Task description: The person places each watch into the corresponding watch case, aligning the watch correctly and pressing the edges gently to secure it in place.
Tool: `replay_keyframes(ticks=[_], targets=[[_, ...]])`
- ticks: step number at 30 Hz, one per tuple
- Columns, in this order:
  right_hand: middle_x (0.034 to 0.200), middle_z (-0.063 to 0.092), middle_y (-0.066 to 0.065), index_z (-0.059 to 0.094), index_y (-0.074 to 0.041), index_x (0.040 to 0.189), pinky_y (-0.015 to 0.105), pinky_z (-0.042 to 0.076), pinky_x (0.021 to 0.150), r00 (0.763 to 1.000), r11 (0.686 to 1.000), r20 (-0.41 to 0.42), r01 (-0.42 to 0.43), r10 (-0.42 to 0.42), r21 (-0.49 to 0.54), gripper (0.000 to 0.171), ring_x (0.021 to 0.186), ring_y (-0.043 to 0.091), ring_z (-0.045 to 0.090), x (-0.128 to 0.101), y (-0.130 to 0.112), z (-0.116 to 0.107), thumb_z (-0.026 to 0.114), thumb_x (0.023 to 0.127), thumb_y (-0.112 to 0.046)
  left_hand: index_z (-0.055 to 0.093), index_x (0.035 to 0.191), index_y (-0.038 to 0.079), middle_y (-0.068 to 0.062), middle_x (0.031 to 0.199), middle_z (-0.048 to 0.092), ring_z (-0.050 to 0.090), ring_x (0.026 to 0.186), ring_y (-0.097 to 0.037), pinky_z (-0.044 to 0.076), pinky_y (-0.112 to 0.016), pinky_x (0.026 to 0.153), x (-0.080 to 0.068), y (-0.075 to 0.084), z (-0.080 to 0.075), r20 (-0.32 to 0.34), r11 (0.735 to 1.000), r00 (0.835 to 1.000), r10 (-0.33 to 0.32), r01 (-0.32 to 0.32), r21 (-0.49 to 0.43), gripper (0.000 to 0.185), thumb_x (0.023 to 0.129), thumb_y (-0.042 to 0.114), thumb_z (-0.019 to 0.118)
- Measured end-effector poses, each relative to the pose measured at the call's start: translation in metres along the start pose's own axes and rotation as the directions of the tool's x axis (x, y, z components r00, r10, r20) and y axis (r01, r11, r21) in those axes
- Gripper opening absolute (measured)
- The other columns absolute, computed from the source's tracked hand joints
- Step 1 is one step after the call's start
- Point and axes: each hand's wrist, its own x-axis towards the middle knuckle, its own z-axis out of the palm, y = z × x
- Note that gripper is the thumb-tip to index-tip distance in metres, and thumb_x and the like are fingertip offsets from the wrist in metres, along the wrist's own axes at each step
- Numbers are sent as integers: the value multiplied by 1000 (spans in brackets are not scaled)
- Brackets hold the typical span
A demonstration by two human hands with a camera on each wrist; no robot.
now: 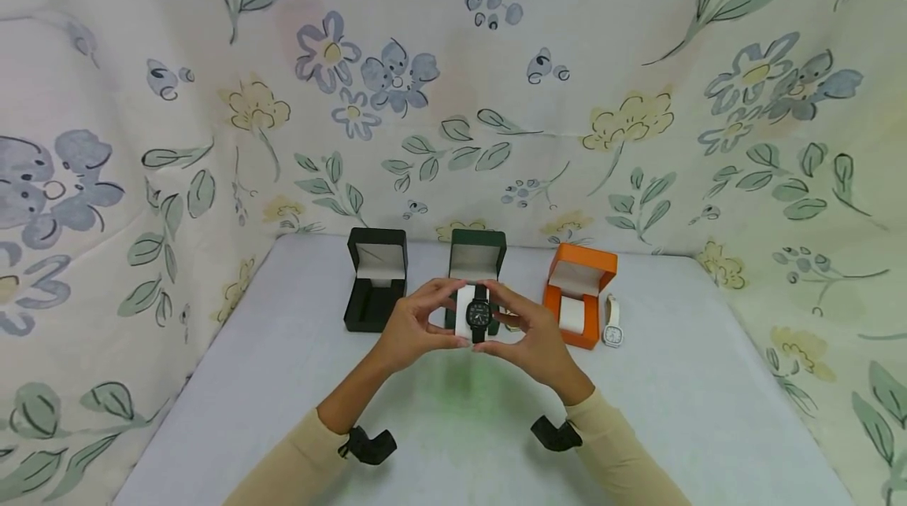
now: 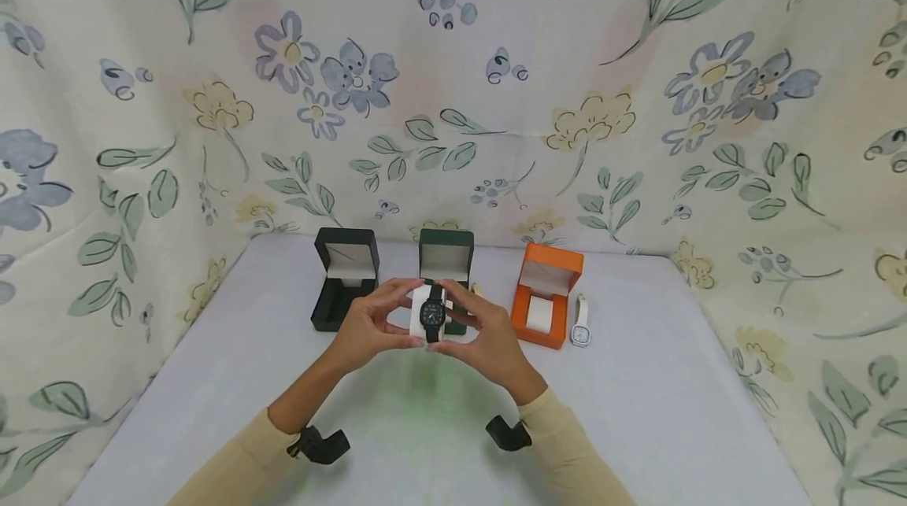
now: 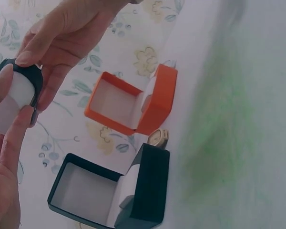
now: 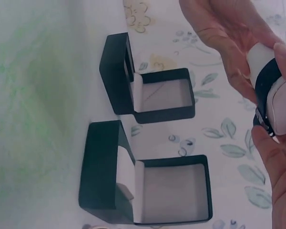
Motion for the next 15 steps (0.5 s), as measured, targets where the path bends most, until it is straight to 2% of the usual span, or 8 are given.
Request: replay_keyframes(ticks=[3, 8, 15], targets=[[152, 50, 9, 46, -10, 153, 46, 55, 94, 1000, 1000, 10, -7, 7, 11, 87, 131, 26, 57, -1, 0, -1, 87, 77, -1, 54, 147, 6, -10, 142, 52, 60, 114, -28, 63, -41, 77, 1, -2, 0, 4, 1000, 1000, 9, -9, -4, 80, 75, -9, 86], [157, 44, 9, 46, -7, 153, 49, 51, 100, 999, 994, -1, -42, 43, 105, 78, 139, 28, 49, 0, -1, -1, 80, 84, 5, 52, 149, 10, -10, 144, 50, 58, 121, -28, 62, -42, 81, 1, -4, 1, 5, 999, 1000, 27, -27, -22, 82, 76, -8, 85], [149, 53, 8, 51, -14, 150, 45, 52, 99, 991, 979, -25, -125, 131, 162, 72, 123, 30, 63, -2, -5, 0, 80, 85, 1, 52, 150, 13, -13, 145, 48, 55, 125, -28, 62, -43, 81, 0, -4, 4, 8, 998, 999, 44, -43, -38, 82, 77, -8, 84]])
